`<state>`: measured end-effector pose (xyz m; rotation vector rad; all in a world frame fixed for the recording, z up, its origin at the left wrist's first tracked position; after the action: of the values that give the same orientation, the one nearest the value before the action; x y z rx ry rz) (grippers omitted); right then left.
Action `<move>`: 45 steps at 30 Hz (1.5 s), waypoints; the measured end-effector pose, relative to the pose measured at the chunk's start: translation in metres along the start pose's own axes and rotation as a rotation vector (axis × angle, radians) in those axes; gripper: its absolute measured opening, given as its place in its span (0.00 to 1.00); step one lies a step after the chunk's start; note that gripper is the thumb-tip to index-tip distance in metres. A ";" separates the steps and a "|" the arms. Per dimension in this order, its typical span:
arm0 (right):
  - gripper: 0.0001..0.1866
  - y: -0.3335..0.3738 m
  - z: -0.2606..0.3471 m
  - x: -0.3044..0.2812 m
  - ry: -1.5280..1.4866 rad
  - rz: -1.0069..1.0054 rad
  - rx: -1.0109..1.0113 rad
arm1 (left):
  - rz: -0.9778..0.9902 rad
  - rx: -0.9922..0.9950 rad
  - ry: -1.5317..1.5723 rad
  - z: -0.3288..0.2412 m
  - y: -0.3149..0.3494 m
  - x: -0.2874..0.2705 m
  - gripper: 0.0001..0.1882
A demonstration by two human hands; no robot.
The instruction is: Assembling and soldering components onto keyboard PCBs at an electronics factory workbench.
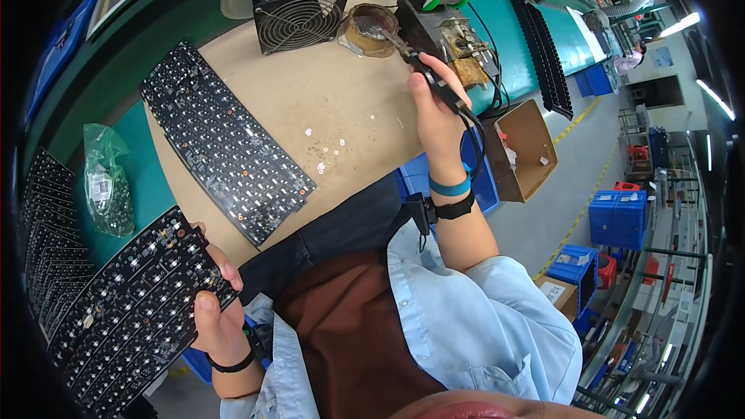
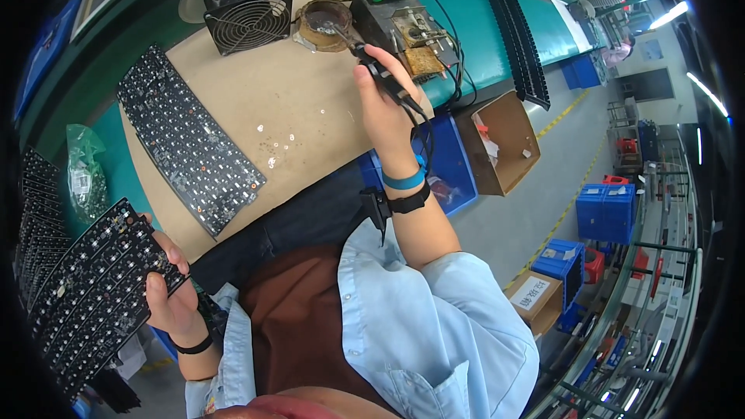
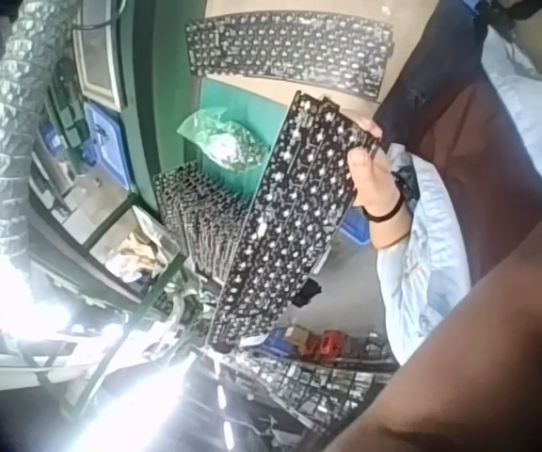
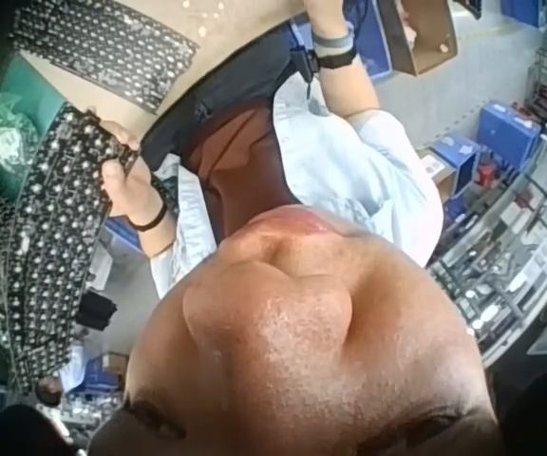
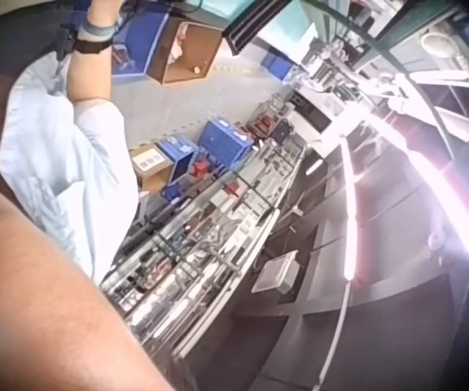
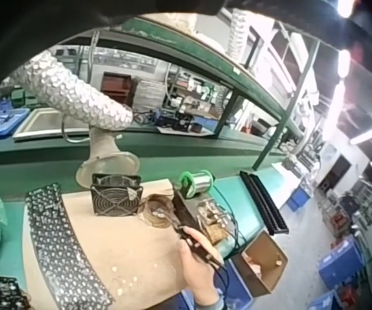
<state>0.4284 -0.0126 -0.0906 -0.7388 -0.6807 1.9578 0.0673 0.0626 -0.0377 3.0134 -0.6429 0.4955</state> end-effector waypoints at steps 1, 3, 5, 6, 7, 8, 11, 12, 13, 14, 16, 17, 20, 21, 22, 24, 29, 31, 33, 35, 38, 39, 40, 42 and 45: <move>0.19 0.002 0.001 0.003 -0.053 -0.010 0.048 | -0.002 0.004 -0.004 -0.001 0.000 -0.001 0.38; 0.19 0.004 0.004 0.004 -0.111 -0.020 0.096 | 0.017 -0.013 0.005 -0.002 -0.001 -0.001 0.37; 0.20 0.007 0.015 -0.004 -0.302 -0.084 0.193 | 0.024 -0.019 0.008 -0.003 -0.003 -0.002 0.36; 0.20 0.009 0.020 -0.007 -0.397 -0.114 0.241 | 0.028 -0.011 0.010 -0.003 -0.004 -0.002 0.36; 0.20 0.010 0.025 -0.012 -0.401 -0.113 0.239 | 0.034 -0.002 0.013 -0.003 -0.004 -0.001 0.35; 0.20 0.011 0.028 -0.015 -0.550 -0.100 0.254 | 0.039 0.006 0.017 -0.004 -0.005 -0.001 0.35; 0.22 0.014 0.039 -0.024 -0.846 -0.073 0.278 | 0.049 0.031 0.016 -0.005 -0.009 0.000 0.35; 0.23 0.015 0.043 -0.025 -0.911 -0.056 0.280 | 0.054 0.042 0.015 -0.006 -0.009 0.000 0.35; 0.24 0.016 0.046 -0.026 -0.975 -0.038 0.282 | 0.055 0.045 0.015 -0.007 -0.009 0.000 0.35; 0.26 0.017 0.049 -0.027 -1.040 -0.021 0.284 | 0.058 0.052 0.008 -0.008 -0.009 0.000 0.34; 0.26 0.015 0.053 -0.031 -1.079 0.007 0.269 | 0.060 0.067 -0.001 -0.009 -0.008 0.003 0.34; 0.26 0.014 0.055 -0.033 -1.115 0.033 0.257 | 0.060 0.070 -0.001 -0.010 -0.008 0.004 0.34; 0.27 0.013 0.061 -0.036 -1.166 0.059 0.235 | 0.062 0.083 -0.011 -0.011 -0.008 0.008 0.34; 0.27 0.013 0.063 -0.037 -1.180 0.060 0.228 | 0.060 0.085 -0.012 -0.012 -0.007 0.010 0.34; 0.27 0.013 0.065 -0.037 -1.195 0.062 0.222 | 0.051 0.087 -0.019 -0.014 -0.006 0.011 0.34; 0.27 0.013 0.068 -0.036 -1.203 0.072 0.217 | 0.030 0.090 -0.036 -0.018 -0.004 0.013 0.34; 0.27 0.019 0.091 -0.029 -1.065 -0.007 0.188 | 0.032 -0.010 0.063 -0.011 0.007 -0.001 0.35; 0.29 0.028 0.108 -0.025 -0.996 0.009 0.139 | 0.099 -0.013 0.095 -0.018 -0.001 0.000 0.33; 0.30 0.033 0.126 -0.016 -0.915 0.038 0.080 | 0.082 -0.007 0.119 -0.020 -0.001 0.006 0.31; 0.32 0.027 0.139 -0.007 -0.764 0.089 0.013 | 0.088 0.047 0.216 -0.019 0.000 0.015 0.25; 0.33 0.016 0.156 0.002 -0.689 0.161 -0.054 | 0.043 0.107 0.246 -0.015 -0.003 0.025 0.22; 0.33 0.015 0.162 0.006 -0.686 0.178 -0.079 | 0.045 0.128 0.255 -0.013 -0.005 0.029 0.20; 0.32 0.019 0.167 0.009 -0.676 0.180 -0.098 | 0.047 0.119 0.257 -0.012 -0.005 0.028 0.20; 0.32 0.025 0.170 0.013 -0.642 0.210 -0.148 | 0.018 0.138 0.277 -0.009 -0.007 0.026 0.18; 0.30 0.034 0.175 0.017 -0.579 0.270 -0.249 | 0.017 0.184 0.265 -0.008 -0.014 0.026 0.18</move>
<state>0.2754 -0.0417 -0.0014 -0.4134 -1.2406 2.3895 0.0932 0.0662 -0.0213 3.0276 -0.6363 0.9848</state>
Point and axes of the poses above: each hand's wrist, its own y-axis away from the middle knuckle, its own x-axis out of the palm, z = x × y, the point moved 3 cm from there along -y, towards the middle knuckle, and after that the axes turned 9 degrees about -x, right-handed, at the moved point
